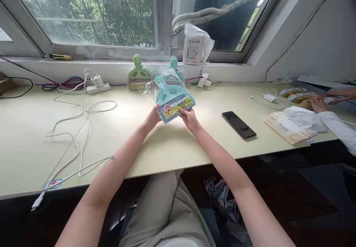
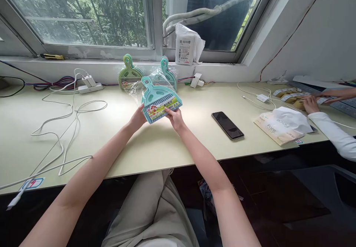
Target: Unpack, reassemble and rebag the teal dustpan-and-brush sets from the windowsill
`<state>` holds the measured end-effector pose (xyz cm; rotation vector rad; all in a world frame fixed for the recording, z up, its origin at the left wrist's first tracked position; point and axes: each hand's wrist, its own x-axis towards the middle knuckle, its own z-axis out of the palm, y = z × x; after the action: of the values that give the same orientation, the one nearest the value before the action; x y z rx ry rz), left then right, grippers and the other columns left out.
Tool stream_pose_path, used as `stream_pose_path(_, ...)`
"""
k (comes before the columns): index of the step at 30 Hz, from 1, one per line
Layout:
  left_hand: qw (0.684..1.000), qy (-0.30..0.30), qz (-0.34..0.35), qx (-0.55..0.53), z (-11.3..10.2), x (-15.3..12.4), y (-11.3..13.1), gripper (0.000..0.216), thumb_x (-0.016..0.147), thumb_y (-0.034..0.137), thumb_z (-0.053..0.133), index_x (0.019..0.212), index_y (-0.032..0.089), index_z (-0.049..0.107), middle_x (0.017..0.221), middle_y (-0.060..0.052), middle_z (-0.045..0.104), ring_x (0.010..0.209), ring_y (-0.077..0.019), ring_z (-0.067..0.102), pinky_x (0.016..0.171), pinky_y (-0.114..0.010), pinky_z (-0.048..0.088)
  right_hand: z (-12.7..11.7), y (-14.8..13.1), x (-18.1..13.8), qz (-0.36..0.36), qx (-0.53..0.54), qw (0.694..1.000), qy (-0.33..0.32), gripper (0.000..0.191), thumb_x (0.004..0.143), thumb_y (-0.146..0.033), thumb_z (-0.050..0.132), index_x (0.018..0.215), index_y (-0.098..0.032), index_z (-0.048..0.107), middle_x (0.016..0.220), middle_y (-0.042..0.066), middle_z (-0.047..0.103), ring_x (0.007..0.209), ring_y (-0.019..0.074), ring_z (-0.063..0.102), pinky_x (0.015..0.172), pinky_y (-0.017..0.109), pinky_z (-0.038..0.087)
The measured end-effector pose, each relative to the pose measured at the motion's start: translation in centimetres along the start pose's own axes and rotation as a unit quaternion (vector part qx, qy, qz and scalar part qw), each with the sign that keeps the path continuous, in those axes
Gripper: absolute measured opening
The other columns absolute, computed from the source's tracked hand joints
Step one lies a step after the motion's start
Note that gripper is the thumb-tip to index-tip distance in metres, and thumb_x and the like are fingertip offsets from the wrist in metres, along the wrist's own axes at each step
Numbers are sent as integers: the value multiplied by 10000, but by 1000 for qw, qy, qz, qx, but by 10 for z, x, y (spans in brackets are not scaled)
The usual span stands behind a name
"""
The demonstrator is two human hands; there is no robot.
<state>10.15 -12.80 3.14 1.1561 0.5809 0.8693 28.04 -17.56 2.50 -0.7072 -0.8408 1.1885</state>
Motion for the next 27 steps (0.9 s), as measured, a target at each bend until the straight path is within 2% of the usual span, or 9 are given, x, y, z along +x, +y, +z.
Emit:
stream_pose_path(7,997,-64,-43,32,-3,-4,3,603,840,624,452,1317,264,529,1380,-64,540,1303,-297,460,1051,-453,393,-1,-1,0,6,-14,1000,-9,378,658,-267,785,1001,-212,633,1084,30,704,1090,235,633,974,385,534)
stream_pose_path(10,995,-73,-56,39,-1,-5,2,603,844,629,437,1320,270,521,1385,-56,536,1311,-290,453,1060,-452,384,-1,-1,1,2,-4,1000,-11,380,653,-263,790,996,-215,633,1076,21,707,1088,231,634,982,381,530)
stream_pose_path(13,998,-54,-24,17,2,-5,1,582,841,614,466,1283,246,555,1324,-62,589,1281,-297,486,1049,-443,408,-1,-1,0,-3,2,1000,-16,383,655,-263,792,1001,-224,633,1070,15,710,1097,232,631,981,387,532)
stream_pose_path(17,997,19,73,-23,6,-3,0,549,823,551,557,1272,236,552,1223,-67,651,1218,-302,545,1018,-445,453,2,0,-2,-2,0,1000,-16,374,661,-262,789,1000,-223,636,1082,23,706,1089,236,635,966,392,542)
stream_pose_path(19,995,37,89,-33,7,-2,0,551,811,517,596,1280,234,538,1218,-69,652,1202,-298,558,1013,-446,461,2,1,-2,1,-2,1000,-10,375,657,-259,790,997,-217,637,1083,25,705,1084,233,638,965,382,541)
stream_pose_path(21,996,25,74,-38,9,-2,-1,535,803,495,621,1254,213,556,1230,-80,646,1204,-296,558,1025,-441,456,2,0,-1,2,-2,1000,-1,380,652,-255,792,997,-214,635,1085,26,704,1095,230,632,967,373,539)
stream_pose_path(25,998,-37,20,-42,14,-4,-3,494,815,489,625,1204,187,593,1288,-93,609,1253,-287,518,1065,-410,425,-1,-2,1,-6,3,1000,13,381,648,-252,795,992,-212,634,1073,25,706,1115,231,622,968,365,539)
stream_pose_path(27,998,-43,19,-36,17,-5,-3,504,810,482,636,1215,187,585,1300,-95,599,1260,-289,511,1064,-405,424,-2,-2,1,-9,8,1000,12,382,647,-250,796,991,-215,634,1062,20,708,1107,230,626,966,365,541)
